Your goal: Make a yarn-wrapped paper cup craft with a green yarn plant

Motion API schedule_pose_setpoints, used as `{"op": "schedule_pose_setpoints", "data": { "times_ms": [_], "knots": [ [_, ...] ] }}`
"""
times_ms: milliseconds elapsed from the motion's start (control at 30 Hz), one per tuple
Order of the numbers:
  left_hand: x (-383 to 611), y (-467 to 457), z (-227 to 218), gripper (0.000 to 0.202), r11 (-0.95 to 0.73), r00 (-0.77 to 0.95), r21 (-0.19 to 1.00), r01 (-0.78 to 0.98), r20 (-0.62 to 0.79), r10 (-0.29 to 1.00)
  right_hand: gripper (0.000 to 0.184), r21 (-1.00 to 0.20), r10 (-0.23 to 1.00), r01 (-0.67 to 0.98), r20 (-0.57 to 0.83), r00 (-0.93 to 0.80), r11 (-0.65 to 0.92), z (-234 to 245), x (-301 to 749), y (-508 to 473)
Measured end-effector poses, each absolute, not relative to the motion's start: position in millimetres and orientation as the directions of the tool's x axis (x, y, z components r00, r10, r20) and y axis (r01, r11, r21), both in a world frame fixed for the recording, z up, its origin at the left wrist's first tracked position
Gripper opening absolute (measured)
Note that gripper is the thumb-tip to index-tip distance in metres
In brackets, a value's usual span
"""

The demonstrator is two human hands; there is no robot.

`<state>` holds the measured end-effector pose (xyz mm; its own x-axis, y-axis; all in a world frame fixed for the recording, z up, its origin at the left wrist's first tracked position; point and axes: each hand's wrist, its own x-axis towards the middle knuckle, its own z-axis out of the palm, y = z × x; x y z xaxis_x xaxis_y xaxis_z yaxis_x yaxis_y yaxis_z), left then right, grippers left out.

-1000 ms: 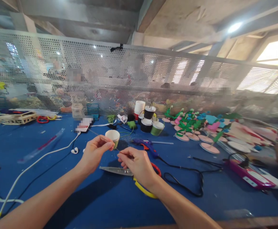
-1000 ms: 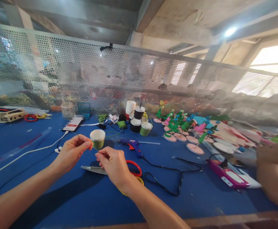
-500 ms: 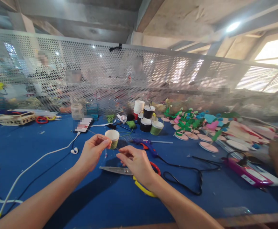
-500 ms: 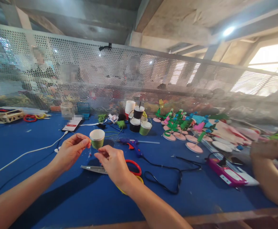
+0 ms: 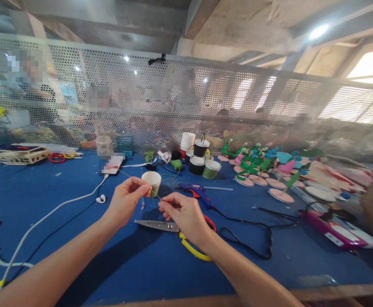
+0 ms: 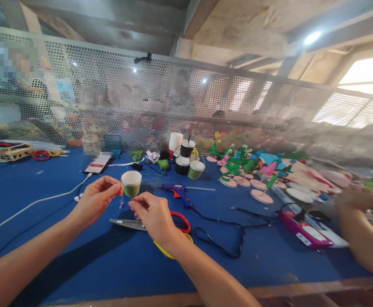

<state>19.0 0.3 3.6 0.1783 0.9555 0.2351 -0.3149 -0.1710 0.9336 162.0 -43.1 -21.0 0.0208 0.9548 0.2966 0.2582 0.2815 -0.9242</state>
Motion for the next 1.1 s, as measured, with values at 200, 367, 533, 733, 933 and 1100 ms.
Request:
{"op": "schedule_pose_setpoints", "data": {
  "times_ms": [200,367,533,733,933,1100],
  "knots": [
    [17.6,0.6,4.4,0.009,-0.179,0.200,0.934,-0.310,0.248,0.948,0.017,-0.971,0.981,0.139,0.194,-0.005,0.192,-15.1,159.6,-43.8],
    [17.2,-0.2,5.3,0.009,-0.165,0.203,0.935,-0.313,0.235,0.950,0.015,-0.964,0.978,0.169,0.208,-0.001,0.205,-15.1,160.2,-45.7],
    [16.7,-1.0,6.5,0.010,-0.148,0.214,0.938,-0.314,0.222,0.951,0.014,-0.940,0.967,0.235,0.256,0.000,0.249,-16.0,160.6,-46.9],
    [17.9,-0.6,8.1,0.013,-0.125,0.214,0.942,-0.311,0.198,0.957,0.016,-0.916,0.954,0.274,0.299,-0.019,0.292,-17.3,162.1,-47.4],
    [19.6,-1.8,8.5,0.015,-0.116,0.204,0.940,-0.321,0.188,0.961,0.017,-0.904,0.949,0.300,0.313,-0.024,0.305,-17.2,162.0,-48.1],
    [17.5,2.1,6.2,0.016,-0.119,0.216,0.952,-0.281,0.184,0.959,0.018,-0.892,0.954,0.345,0.299,-0.032,0.292,-15.3,162.8,-49.3]
  ]
}}
